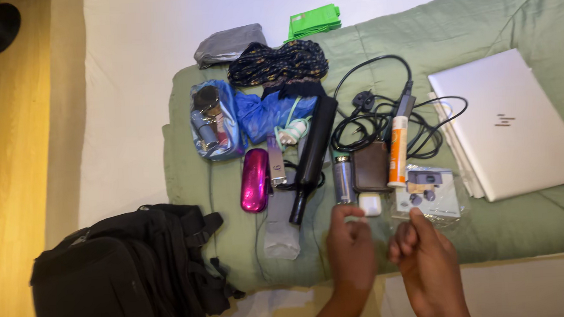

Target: The person organizes various items on a bed, including a notebook, a plastic bag, a small bottle, and a pink case. They pick up each item, briefly inspect it, and place it on a nearby floor area.

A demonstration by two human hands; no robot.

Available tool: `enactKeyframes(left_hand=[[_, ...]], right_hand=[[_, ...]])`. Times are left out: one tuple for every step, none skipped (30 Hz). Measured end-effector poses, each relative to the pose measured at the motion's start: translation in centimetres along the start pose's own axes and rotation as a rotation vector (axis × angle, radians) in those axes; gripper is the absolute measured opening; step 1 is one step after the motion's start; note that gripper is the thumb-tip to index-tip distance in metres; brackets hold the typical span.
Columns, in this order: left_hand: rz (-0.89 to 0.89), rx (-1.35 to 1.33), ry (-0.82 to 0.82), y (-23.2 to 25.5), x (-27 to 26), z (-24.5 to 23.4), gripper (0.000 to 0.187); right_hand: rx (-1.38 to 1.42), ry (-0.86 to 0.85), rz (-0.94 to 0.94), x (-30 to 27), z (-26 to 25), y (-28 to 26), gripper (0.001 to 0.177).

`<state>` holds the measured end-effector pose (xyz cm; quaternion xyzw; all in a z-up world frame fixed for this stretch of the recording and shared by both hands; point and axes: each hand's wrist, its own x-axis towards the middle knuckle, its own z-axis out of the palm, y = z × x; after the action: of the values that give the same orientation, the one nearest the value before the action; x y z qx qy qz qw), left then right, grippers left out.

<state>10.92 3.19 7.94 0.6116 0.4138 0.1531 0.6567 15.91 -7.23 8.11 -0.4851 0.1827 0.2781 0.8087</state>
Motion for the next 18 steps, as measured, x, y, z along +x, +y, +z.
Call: enactKeyframes(left_hand=[[0.0, 0.045, 0.017, 0.0, 0.3, -0.4, 0.009], [-0.005, 0.093, 0.036, -0.3, 0.5, -0.9, 0.007], [-0.018, 0.138, 0.036, -0.8, 0.8, -1.5, 0.006], [-0.032, 0.18, 0.031, -1.2, 1.2, -2.2, 0.007], [-0.045, 0.223, 0.026, -1.8, 1.7, -2.7, 0.007], [-0.031, 0.208, -0.016, -2.5, 2.5, -3.1, 0.013], [-0.017, 0.194, -0.057, -3.3, 3.3, -3.3, 0.02], [-0.004, 0.182, -0.095, -4.2, 4.1, -3.3, 0.027], [0.077, 0.221, -0.076, -5.1, 4.9, -2.9, 0.034], [0.169, 0.262, -0.058, -5.9, 6.2, -2.3, 0.042], [0.262, 0.303, -0.04, -6.5, 7.5, -1.8, 0.05], [0.242, 0.395, -0.024, -7.0, 8.6, -1.1, 0.05], [0.223, 0.487, -0.008, -7.2, 9.8, -0.3, 0.052], [0.2, 0.581, 0.016, -7.2, 10.8, 0.1, 0.054], [0.112, 0.635, 0.02, -7.2, 11.2, 0.1, 0.055], [0.03, 0.679, 0.015, -7.0, 11.6, 0.6, 0.056], [-0.052, 0.723, 0.009, -6.7, 12.1, 1.1, 0.057], [-0.115, 0.748, -0.044, -6.1, 12.3, 0.9, 0.057]], right_hand=[[-0.015, 0.014, 0.008, 0.1, -0.5, -0.4, 0.046], [-0.031, 0.03, 0.02, 0.0, -1.3, -0.9, 0.048], [-0.047, 0.046, 0.033, 0.0, -1.9, -1.2, 0.051], [-0.042, 0.045, 0.039, 0.0, -2.2, -1.5, 0.05], [-0.038, 0.045, 0.044, 0.1, -2.3, -1.6, 0.049], [-0.033, 0.043, 0.049, 0.3, -2.3, -1.7, 0.048], [-0.046, 0.077, 0.038, 0.7, -2.3, -1.8, 0.045], [-0.06, 0.107, 0.03, 1.1, -2.1, -1.5, 0.043], [-0.073, 0.138, 0.022, 1.5, -1.8, -1.3, 0.04], [-0.091, 0.134, 0.028, 2.0, -1.3, -1.0, 0.035], [-0.109, 0.131, 0.034, 2.5, -0.8, -0.7, 0.031], [-0.129, 0.133, 0.044, 2.7, -0.3, -0.5, 0.027], [-0.136, 0.109, 0.031, 3.0, 0.2, -0.3, 0.026], [-0.144, 0.08, 0.024, 3.3, 0.8, 0.0, 0.024], [-0.153, 0.05, 0.017, 3.5, 1.5, 0.2, 0.023], [-0.157, 0.049, -0.002, 3.8, 1.9, 0.2, 0.021], [-0.161, 0.047, -0.021, 4.0, 2.4, 0.2, 0.02], [-0.163, 0.038, -0.029, 4.1, 3.0, 0.2, 0.018]])
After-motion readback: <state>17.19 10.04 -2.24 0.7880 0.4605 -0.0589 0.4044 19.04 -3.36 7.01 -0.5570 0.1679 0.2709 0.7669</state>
